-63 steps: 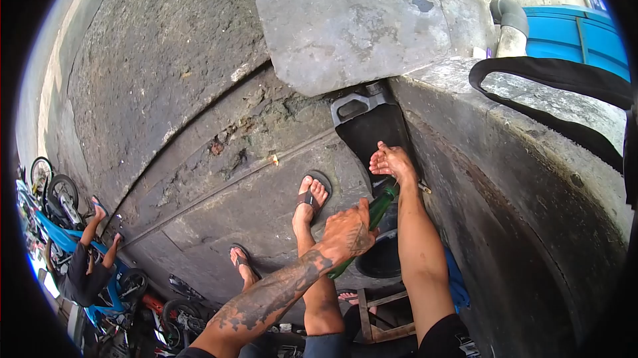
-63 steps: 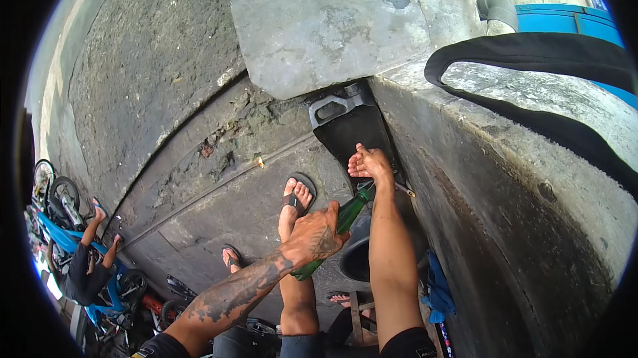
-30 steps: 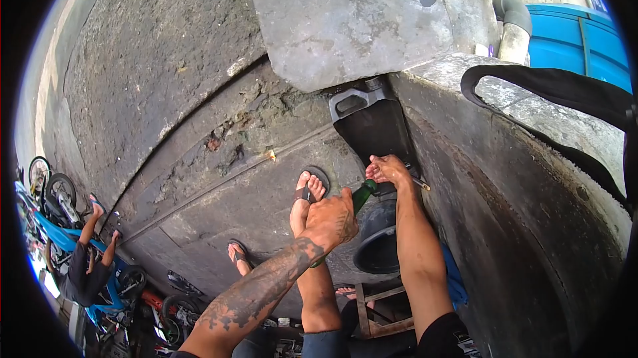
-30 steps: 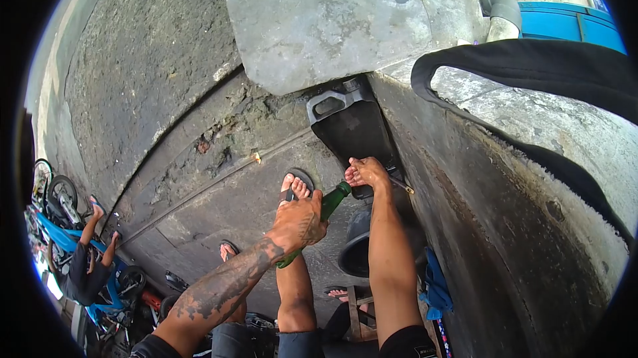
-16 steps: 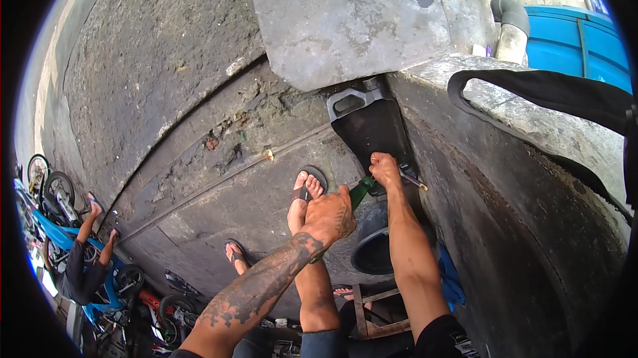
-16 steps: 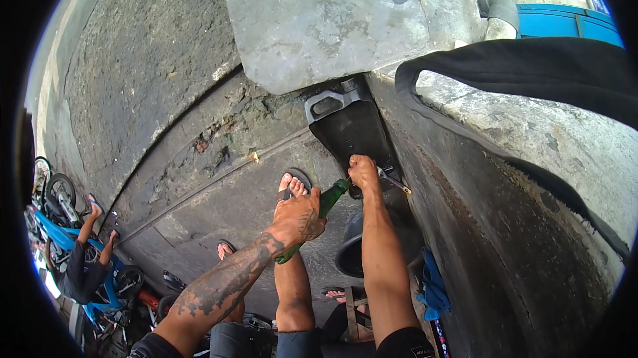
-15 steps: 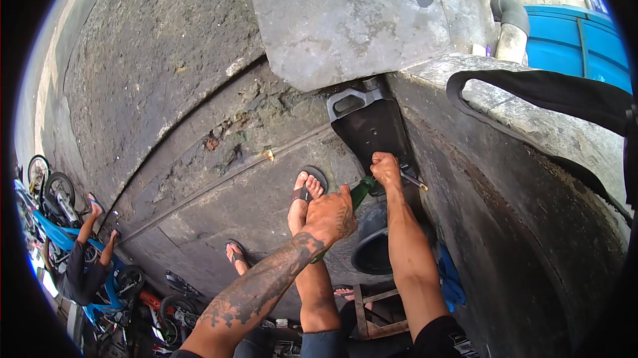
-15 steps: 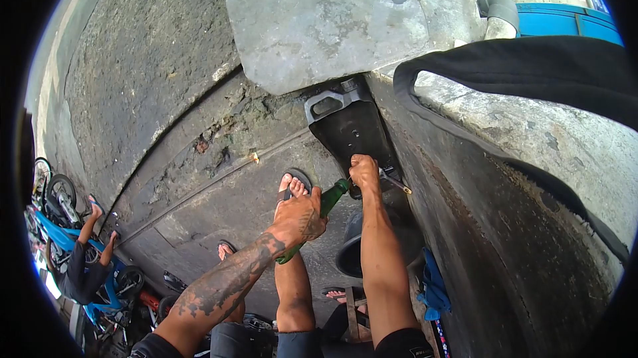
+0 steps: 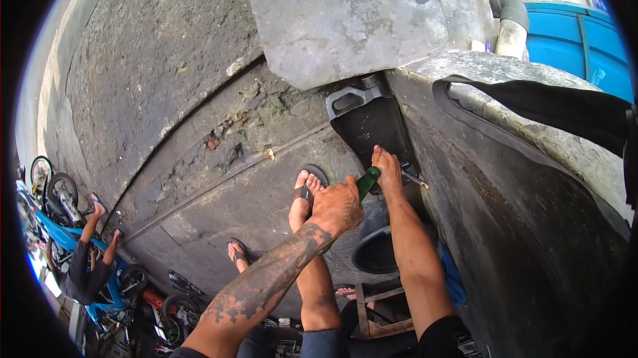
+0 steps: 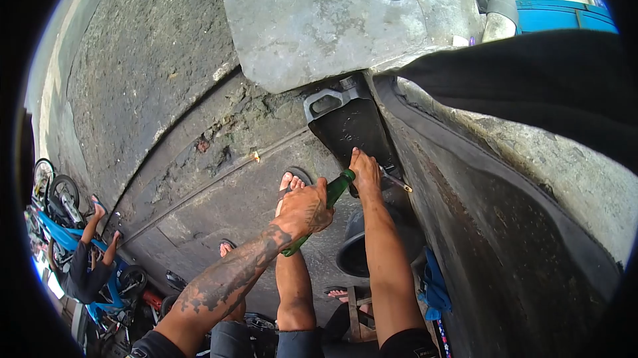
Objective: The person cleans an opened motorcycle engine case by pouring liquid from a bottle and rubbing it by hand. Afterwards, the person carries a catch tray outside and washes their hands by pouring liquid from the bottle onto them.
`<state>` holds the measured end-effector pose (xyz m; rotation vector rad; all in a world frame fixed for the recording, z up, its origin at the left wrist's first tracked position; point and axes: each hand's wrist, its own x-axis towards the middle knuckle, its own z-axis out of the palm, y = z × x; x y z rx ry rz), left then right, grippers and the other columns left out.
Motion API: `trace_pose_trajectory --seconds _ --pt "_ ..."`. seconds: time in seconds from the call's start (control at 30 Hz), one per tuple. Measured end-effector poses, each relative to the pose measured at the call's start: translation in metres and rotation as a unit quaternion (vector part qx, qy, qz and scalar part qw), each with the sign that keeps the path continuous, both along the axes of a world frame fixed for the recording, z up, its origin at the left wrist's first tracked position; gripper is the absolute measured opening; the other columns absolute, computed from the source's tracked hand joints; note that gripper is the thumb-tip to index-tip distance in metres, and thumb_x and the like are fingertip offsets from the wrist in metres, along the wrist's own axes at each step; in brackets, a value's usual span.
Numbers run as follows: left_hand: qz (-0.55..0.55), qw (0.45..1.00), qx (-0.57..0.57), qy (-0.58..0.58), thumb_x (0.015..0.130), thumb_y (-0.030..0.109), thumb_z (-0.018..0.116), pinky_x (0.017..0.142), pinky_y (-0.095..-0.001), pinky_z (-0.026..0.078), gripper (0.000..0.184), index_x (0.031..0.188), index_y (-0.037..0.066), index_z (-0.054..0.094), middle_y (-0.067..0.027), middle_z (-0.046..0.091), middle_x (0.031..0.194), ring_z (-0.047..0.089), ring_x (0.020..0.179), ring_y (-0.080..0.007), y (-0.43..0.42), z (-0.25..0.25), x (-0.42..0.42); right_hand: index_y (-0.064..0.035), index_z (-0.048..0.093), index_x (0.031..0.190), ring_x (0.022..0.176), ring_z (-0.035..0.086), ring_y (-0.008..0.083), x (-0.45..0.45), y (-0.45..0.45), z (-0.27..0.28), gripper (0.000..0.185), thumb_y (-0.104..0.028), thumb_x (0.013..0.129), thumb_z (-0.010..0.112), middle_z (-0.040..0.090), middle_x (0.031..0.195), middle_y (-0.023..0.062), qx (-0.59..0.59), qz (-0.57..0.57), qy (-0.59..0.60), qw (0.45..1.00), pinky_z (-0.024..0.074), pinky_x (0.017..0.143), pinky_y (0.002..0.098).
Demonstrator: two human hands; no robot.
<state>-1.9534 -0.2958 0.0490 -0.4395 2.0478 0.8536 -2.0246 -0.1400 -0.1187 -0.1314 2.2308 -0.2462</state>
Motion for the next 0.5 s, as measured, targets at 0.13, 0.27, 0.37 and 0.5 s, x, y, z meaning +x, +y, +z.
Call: trace_pose_trajectory --seconds 0.13,0.27,0.37,0.5 --pt "-0.002 1.000 -0.007 -0.029 0.084 0.018 0.057 0.076 -0.0461 0.053 0.037 0.113 -0.002 0.046 -0.0217 0.066 0.094 0.068 0.086 -0.0367 0.006 -0.001 0.000 0.0022 0.066 0.085 0.073 0.066 0.0342 0.007 0.011 -0.014 0.044 -0.032 0.100 0.044 0.066 0.076 0.0188 -0.277 -0.082 0.051 0.956 0.0506 0.066 0.0367" --pt "0.038 0.999 -0.009 0.006 0.081 0.024 0.066 0.072 -0.0462 0.053 0.043 0.112 0.002 0.046 -0.0183 0.063 0.097 0.069 0.085 -0.0352 0.021 -0.020 0.021 -0.0043 0.068 0.086 0.061 0.056 0.0075 -0.001 0.025 -0.015 0.045 -0.045 0.096 0.053 0.064 0.074 0.0019 -0.255 -0.349 -0.160 0.888 0.0420 0.053 0.0230" --pt "0.067 0.991 -0.037 0.110 0.077 0.024 0.070 0.064 -0.0449 0.053 0.044 0.110 0.007 0.048 -0.0123 0.059 0.090 0.067 0.076 -0.0317 0.031 -0.043 0.042 -0.0057 0.068 0.086 0.062 0.058 0.0093 -0.007 0.007 0.037 0.046 -0.047 0.096 0.053 0.062 0.072 0.0014 -0.225 -0.382 -0.203 0.873 0.0440 0.054 0.0231" --pt "0.109 0.978 -0.066 0.166 0.085 0.016 0.054 0.078 -0.0453 0.047 0.030 0.115 0.012 0.050 -0.0085 0.057 0.101 0.061 0.097 -0.0277 0.043 -0.051 0.049 -0.0057 0.065 0.090 0.052 0.055 0.0097 -0.008 0.004 0.085 0.041 -0.045 0.096 0.054 0.060 0.071 0.0022 -0.198 -0.275 -0.177 0.924 0.0396 0.040 0.0217"
